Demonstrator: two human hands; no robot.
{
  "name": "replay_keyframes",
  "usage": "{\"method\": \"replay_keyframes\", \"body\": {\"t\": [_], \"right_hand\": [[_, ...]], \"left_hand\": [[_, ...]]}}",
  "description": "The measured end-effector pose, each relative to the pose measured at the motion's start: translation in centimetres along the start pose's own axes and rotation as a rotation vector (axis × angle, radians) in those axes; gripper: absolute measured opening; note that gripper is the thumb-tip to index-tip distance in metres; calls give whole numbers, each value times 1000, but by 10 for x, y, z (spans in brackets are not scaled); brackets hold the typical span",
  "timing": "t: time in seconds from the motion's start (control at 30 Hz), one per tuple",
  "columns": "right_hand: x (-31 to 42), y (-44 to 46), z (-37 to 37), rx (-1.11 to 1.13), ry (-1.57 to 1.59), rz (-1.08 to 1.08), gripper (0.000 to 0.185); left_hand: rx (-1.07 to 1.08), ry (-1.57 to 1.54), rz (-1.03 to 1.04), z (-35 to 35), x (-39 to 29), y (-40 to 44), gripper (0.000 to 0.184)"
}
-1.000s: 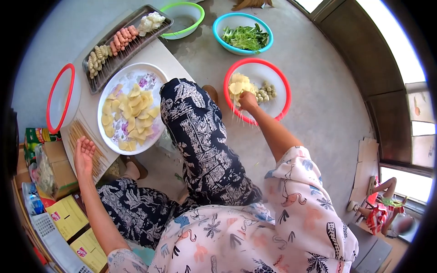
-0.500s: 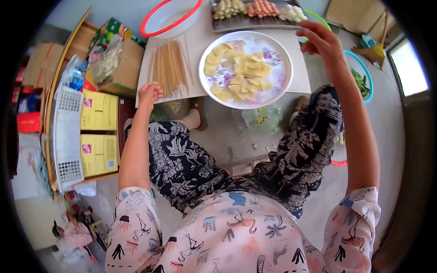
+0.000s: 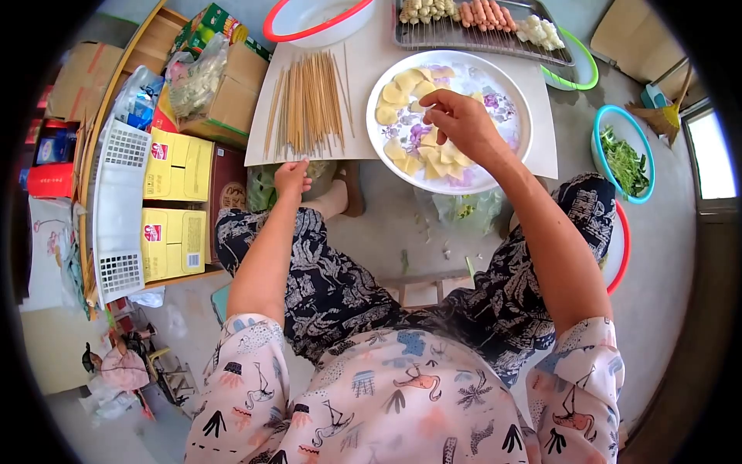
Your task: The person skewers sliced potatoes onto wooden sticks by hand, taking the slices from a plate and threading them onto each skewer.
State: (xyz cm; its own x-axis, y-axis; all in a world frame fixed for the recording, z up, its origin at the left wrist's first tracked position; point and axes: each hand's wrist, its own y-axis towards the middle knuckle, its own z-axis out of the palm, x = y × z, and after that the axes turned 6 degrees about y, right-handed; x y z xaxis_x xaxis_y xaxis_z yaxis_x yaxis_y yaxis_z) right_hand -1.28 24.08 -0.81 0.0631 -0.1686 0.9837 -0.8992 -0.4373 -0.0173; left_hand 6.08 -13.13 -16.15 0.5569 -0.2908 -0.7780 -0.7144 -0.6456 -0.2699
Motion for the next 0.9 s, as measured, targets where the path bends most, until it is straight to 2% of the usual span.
{"method": "replay_keyframes", "body": {"t": [0.07,0.2,0.27,0.3,0.37,0.47,0.57,0.67,0.9], "right_hand": [[4,-2,2,38,-53,16,23],[9,-6,3,104,-154,49,22],[9,-7,3,95,-153,53,21],[8,-8,2,96,-167,48,21],[5,-8,1,90,-201,25,20],[2,-10,0,70,-209,-17,19],[1,-12,0,56,-231,-34,18],[4,-12,0,60,-262,-52,18],[11,-14,4,96,-310,-92,16]], "left_hand": [[-127,-159,-219,9,-5,-1,27],[-255,-186,-262,16,-11,-5,30],[-506,71,234,19,-8,6,23],[-506,74,237,16,-13,10,23],[-476,313,489,11,-22,17,21],[-379,462,563,10,-29,29,19],[-371,616,519,11,-34,36,20],[-297,591,400,6,-39,43,17],[-296,532,301,-9,-28,74,14]]}}
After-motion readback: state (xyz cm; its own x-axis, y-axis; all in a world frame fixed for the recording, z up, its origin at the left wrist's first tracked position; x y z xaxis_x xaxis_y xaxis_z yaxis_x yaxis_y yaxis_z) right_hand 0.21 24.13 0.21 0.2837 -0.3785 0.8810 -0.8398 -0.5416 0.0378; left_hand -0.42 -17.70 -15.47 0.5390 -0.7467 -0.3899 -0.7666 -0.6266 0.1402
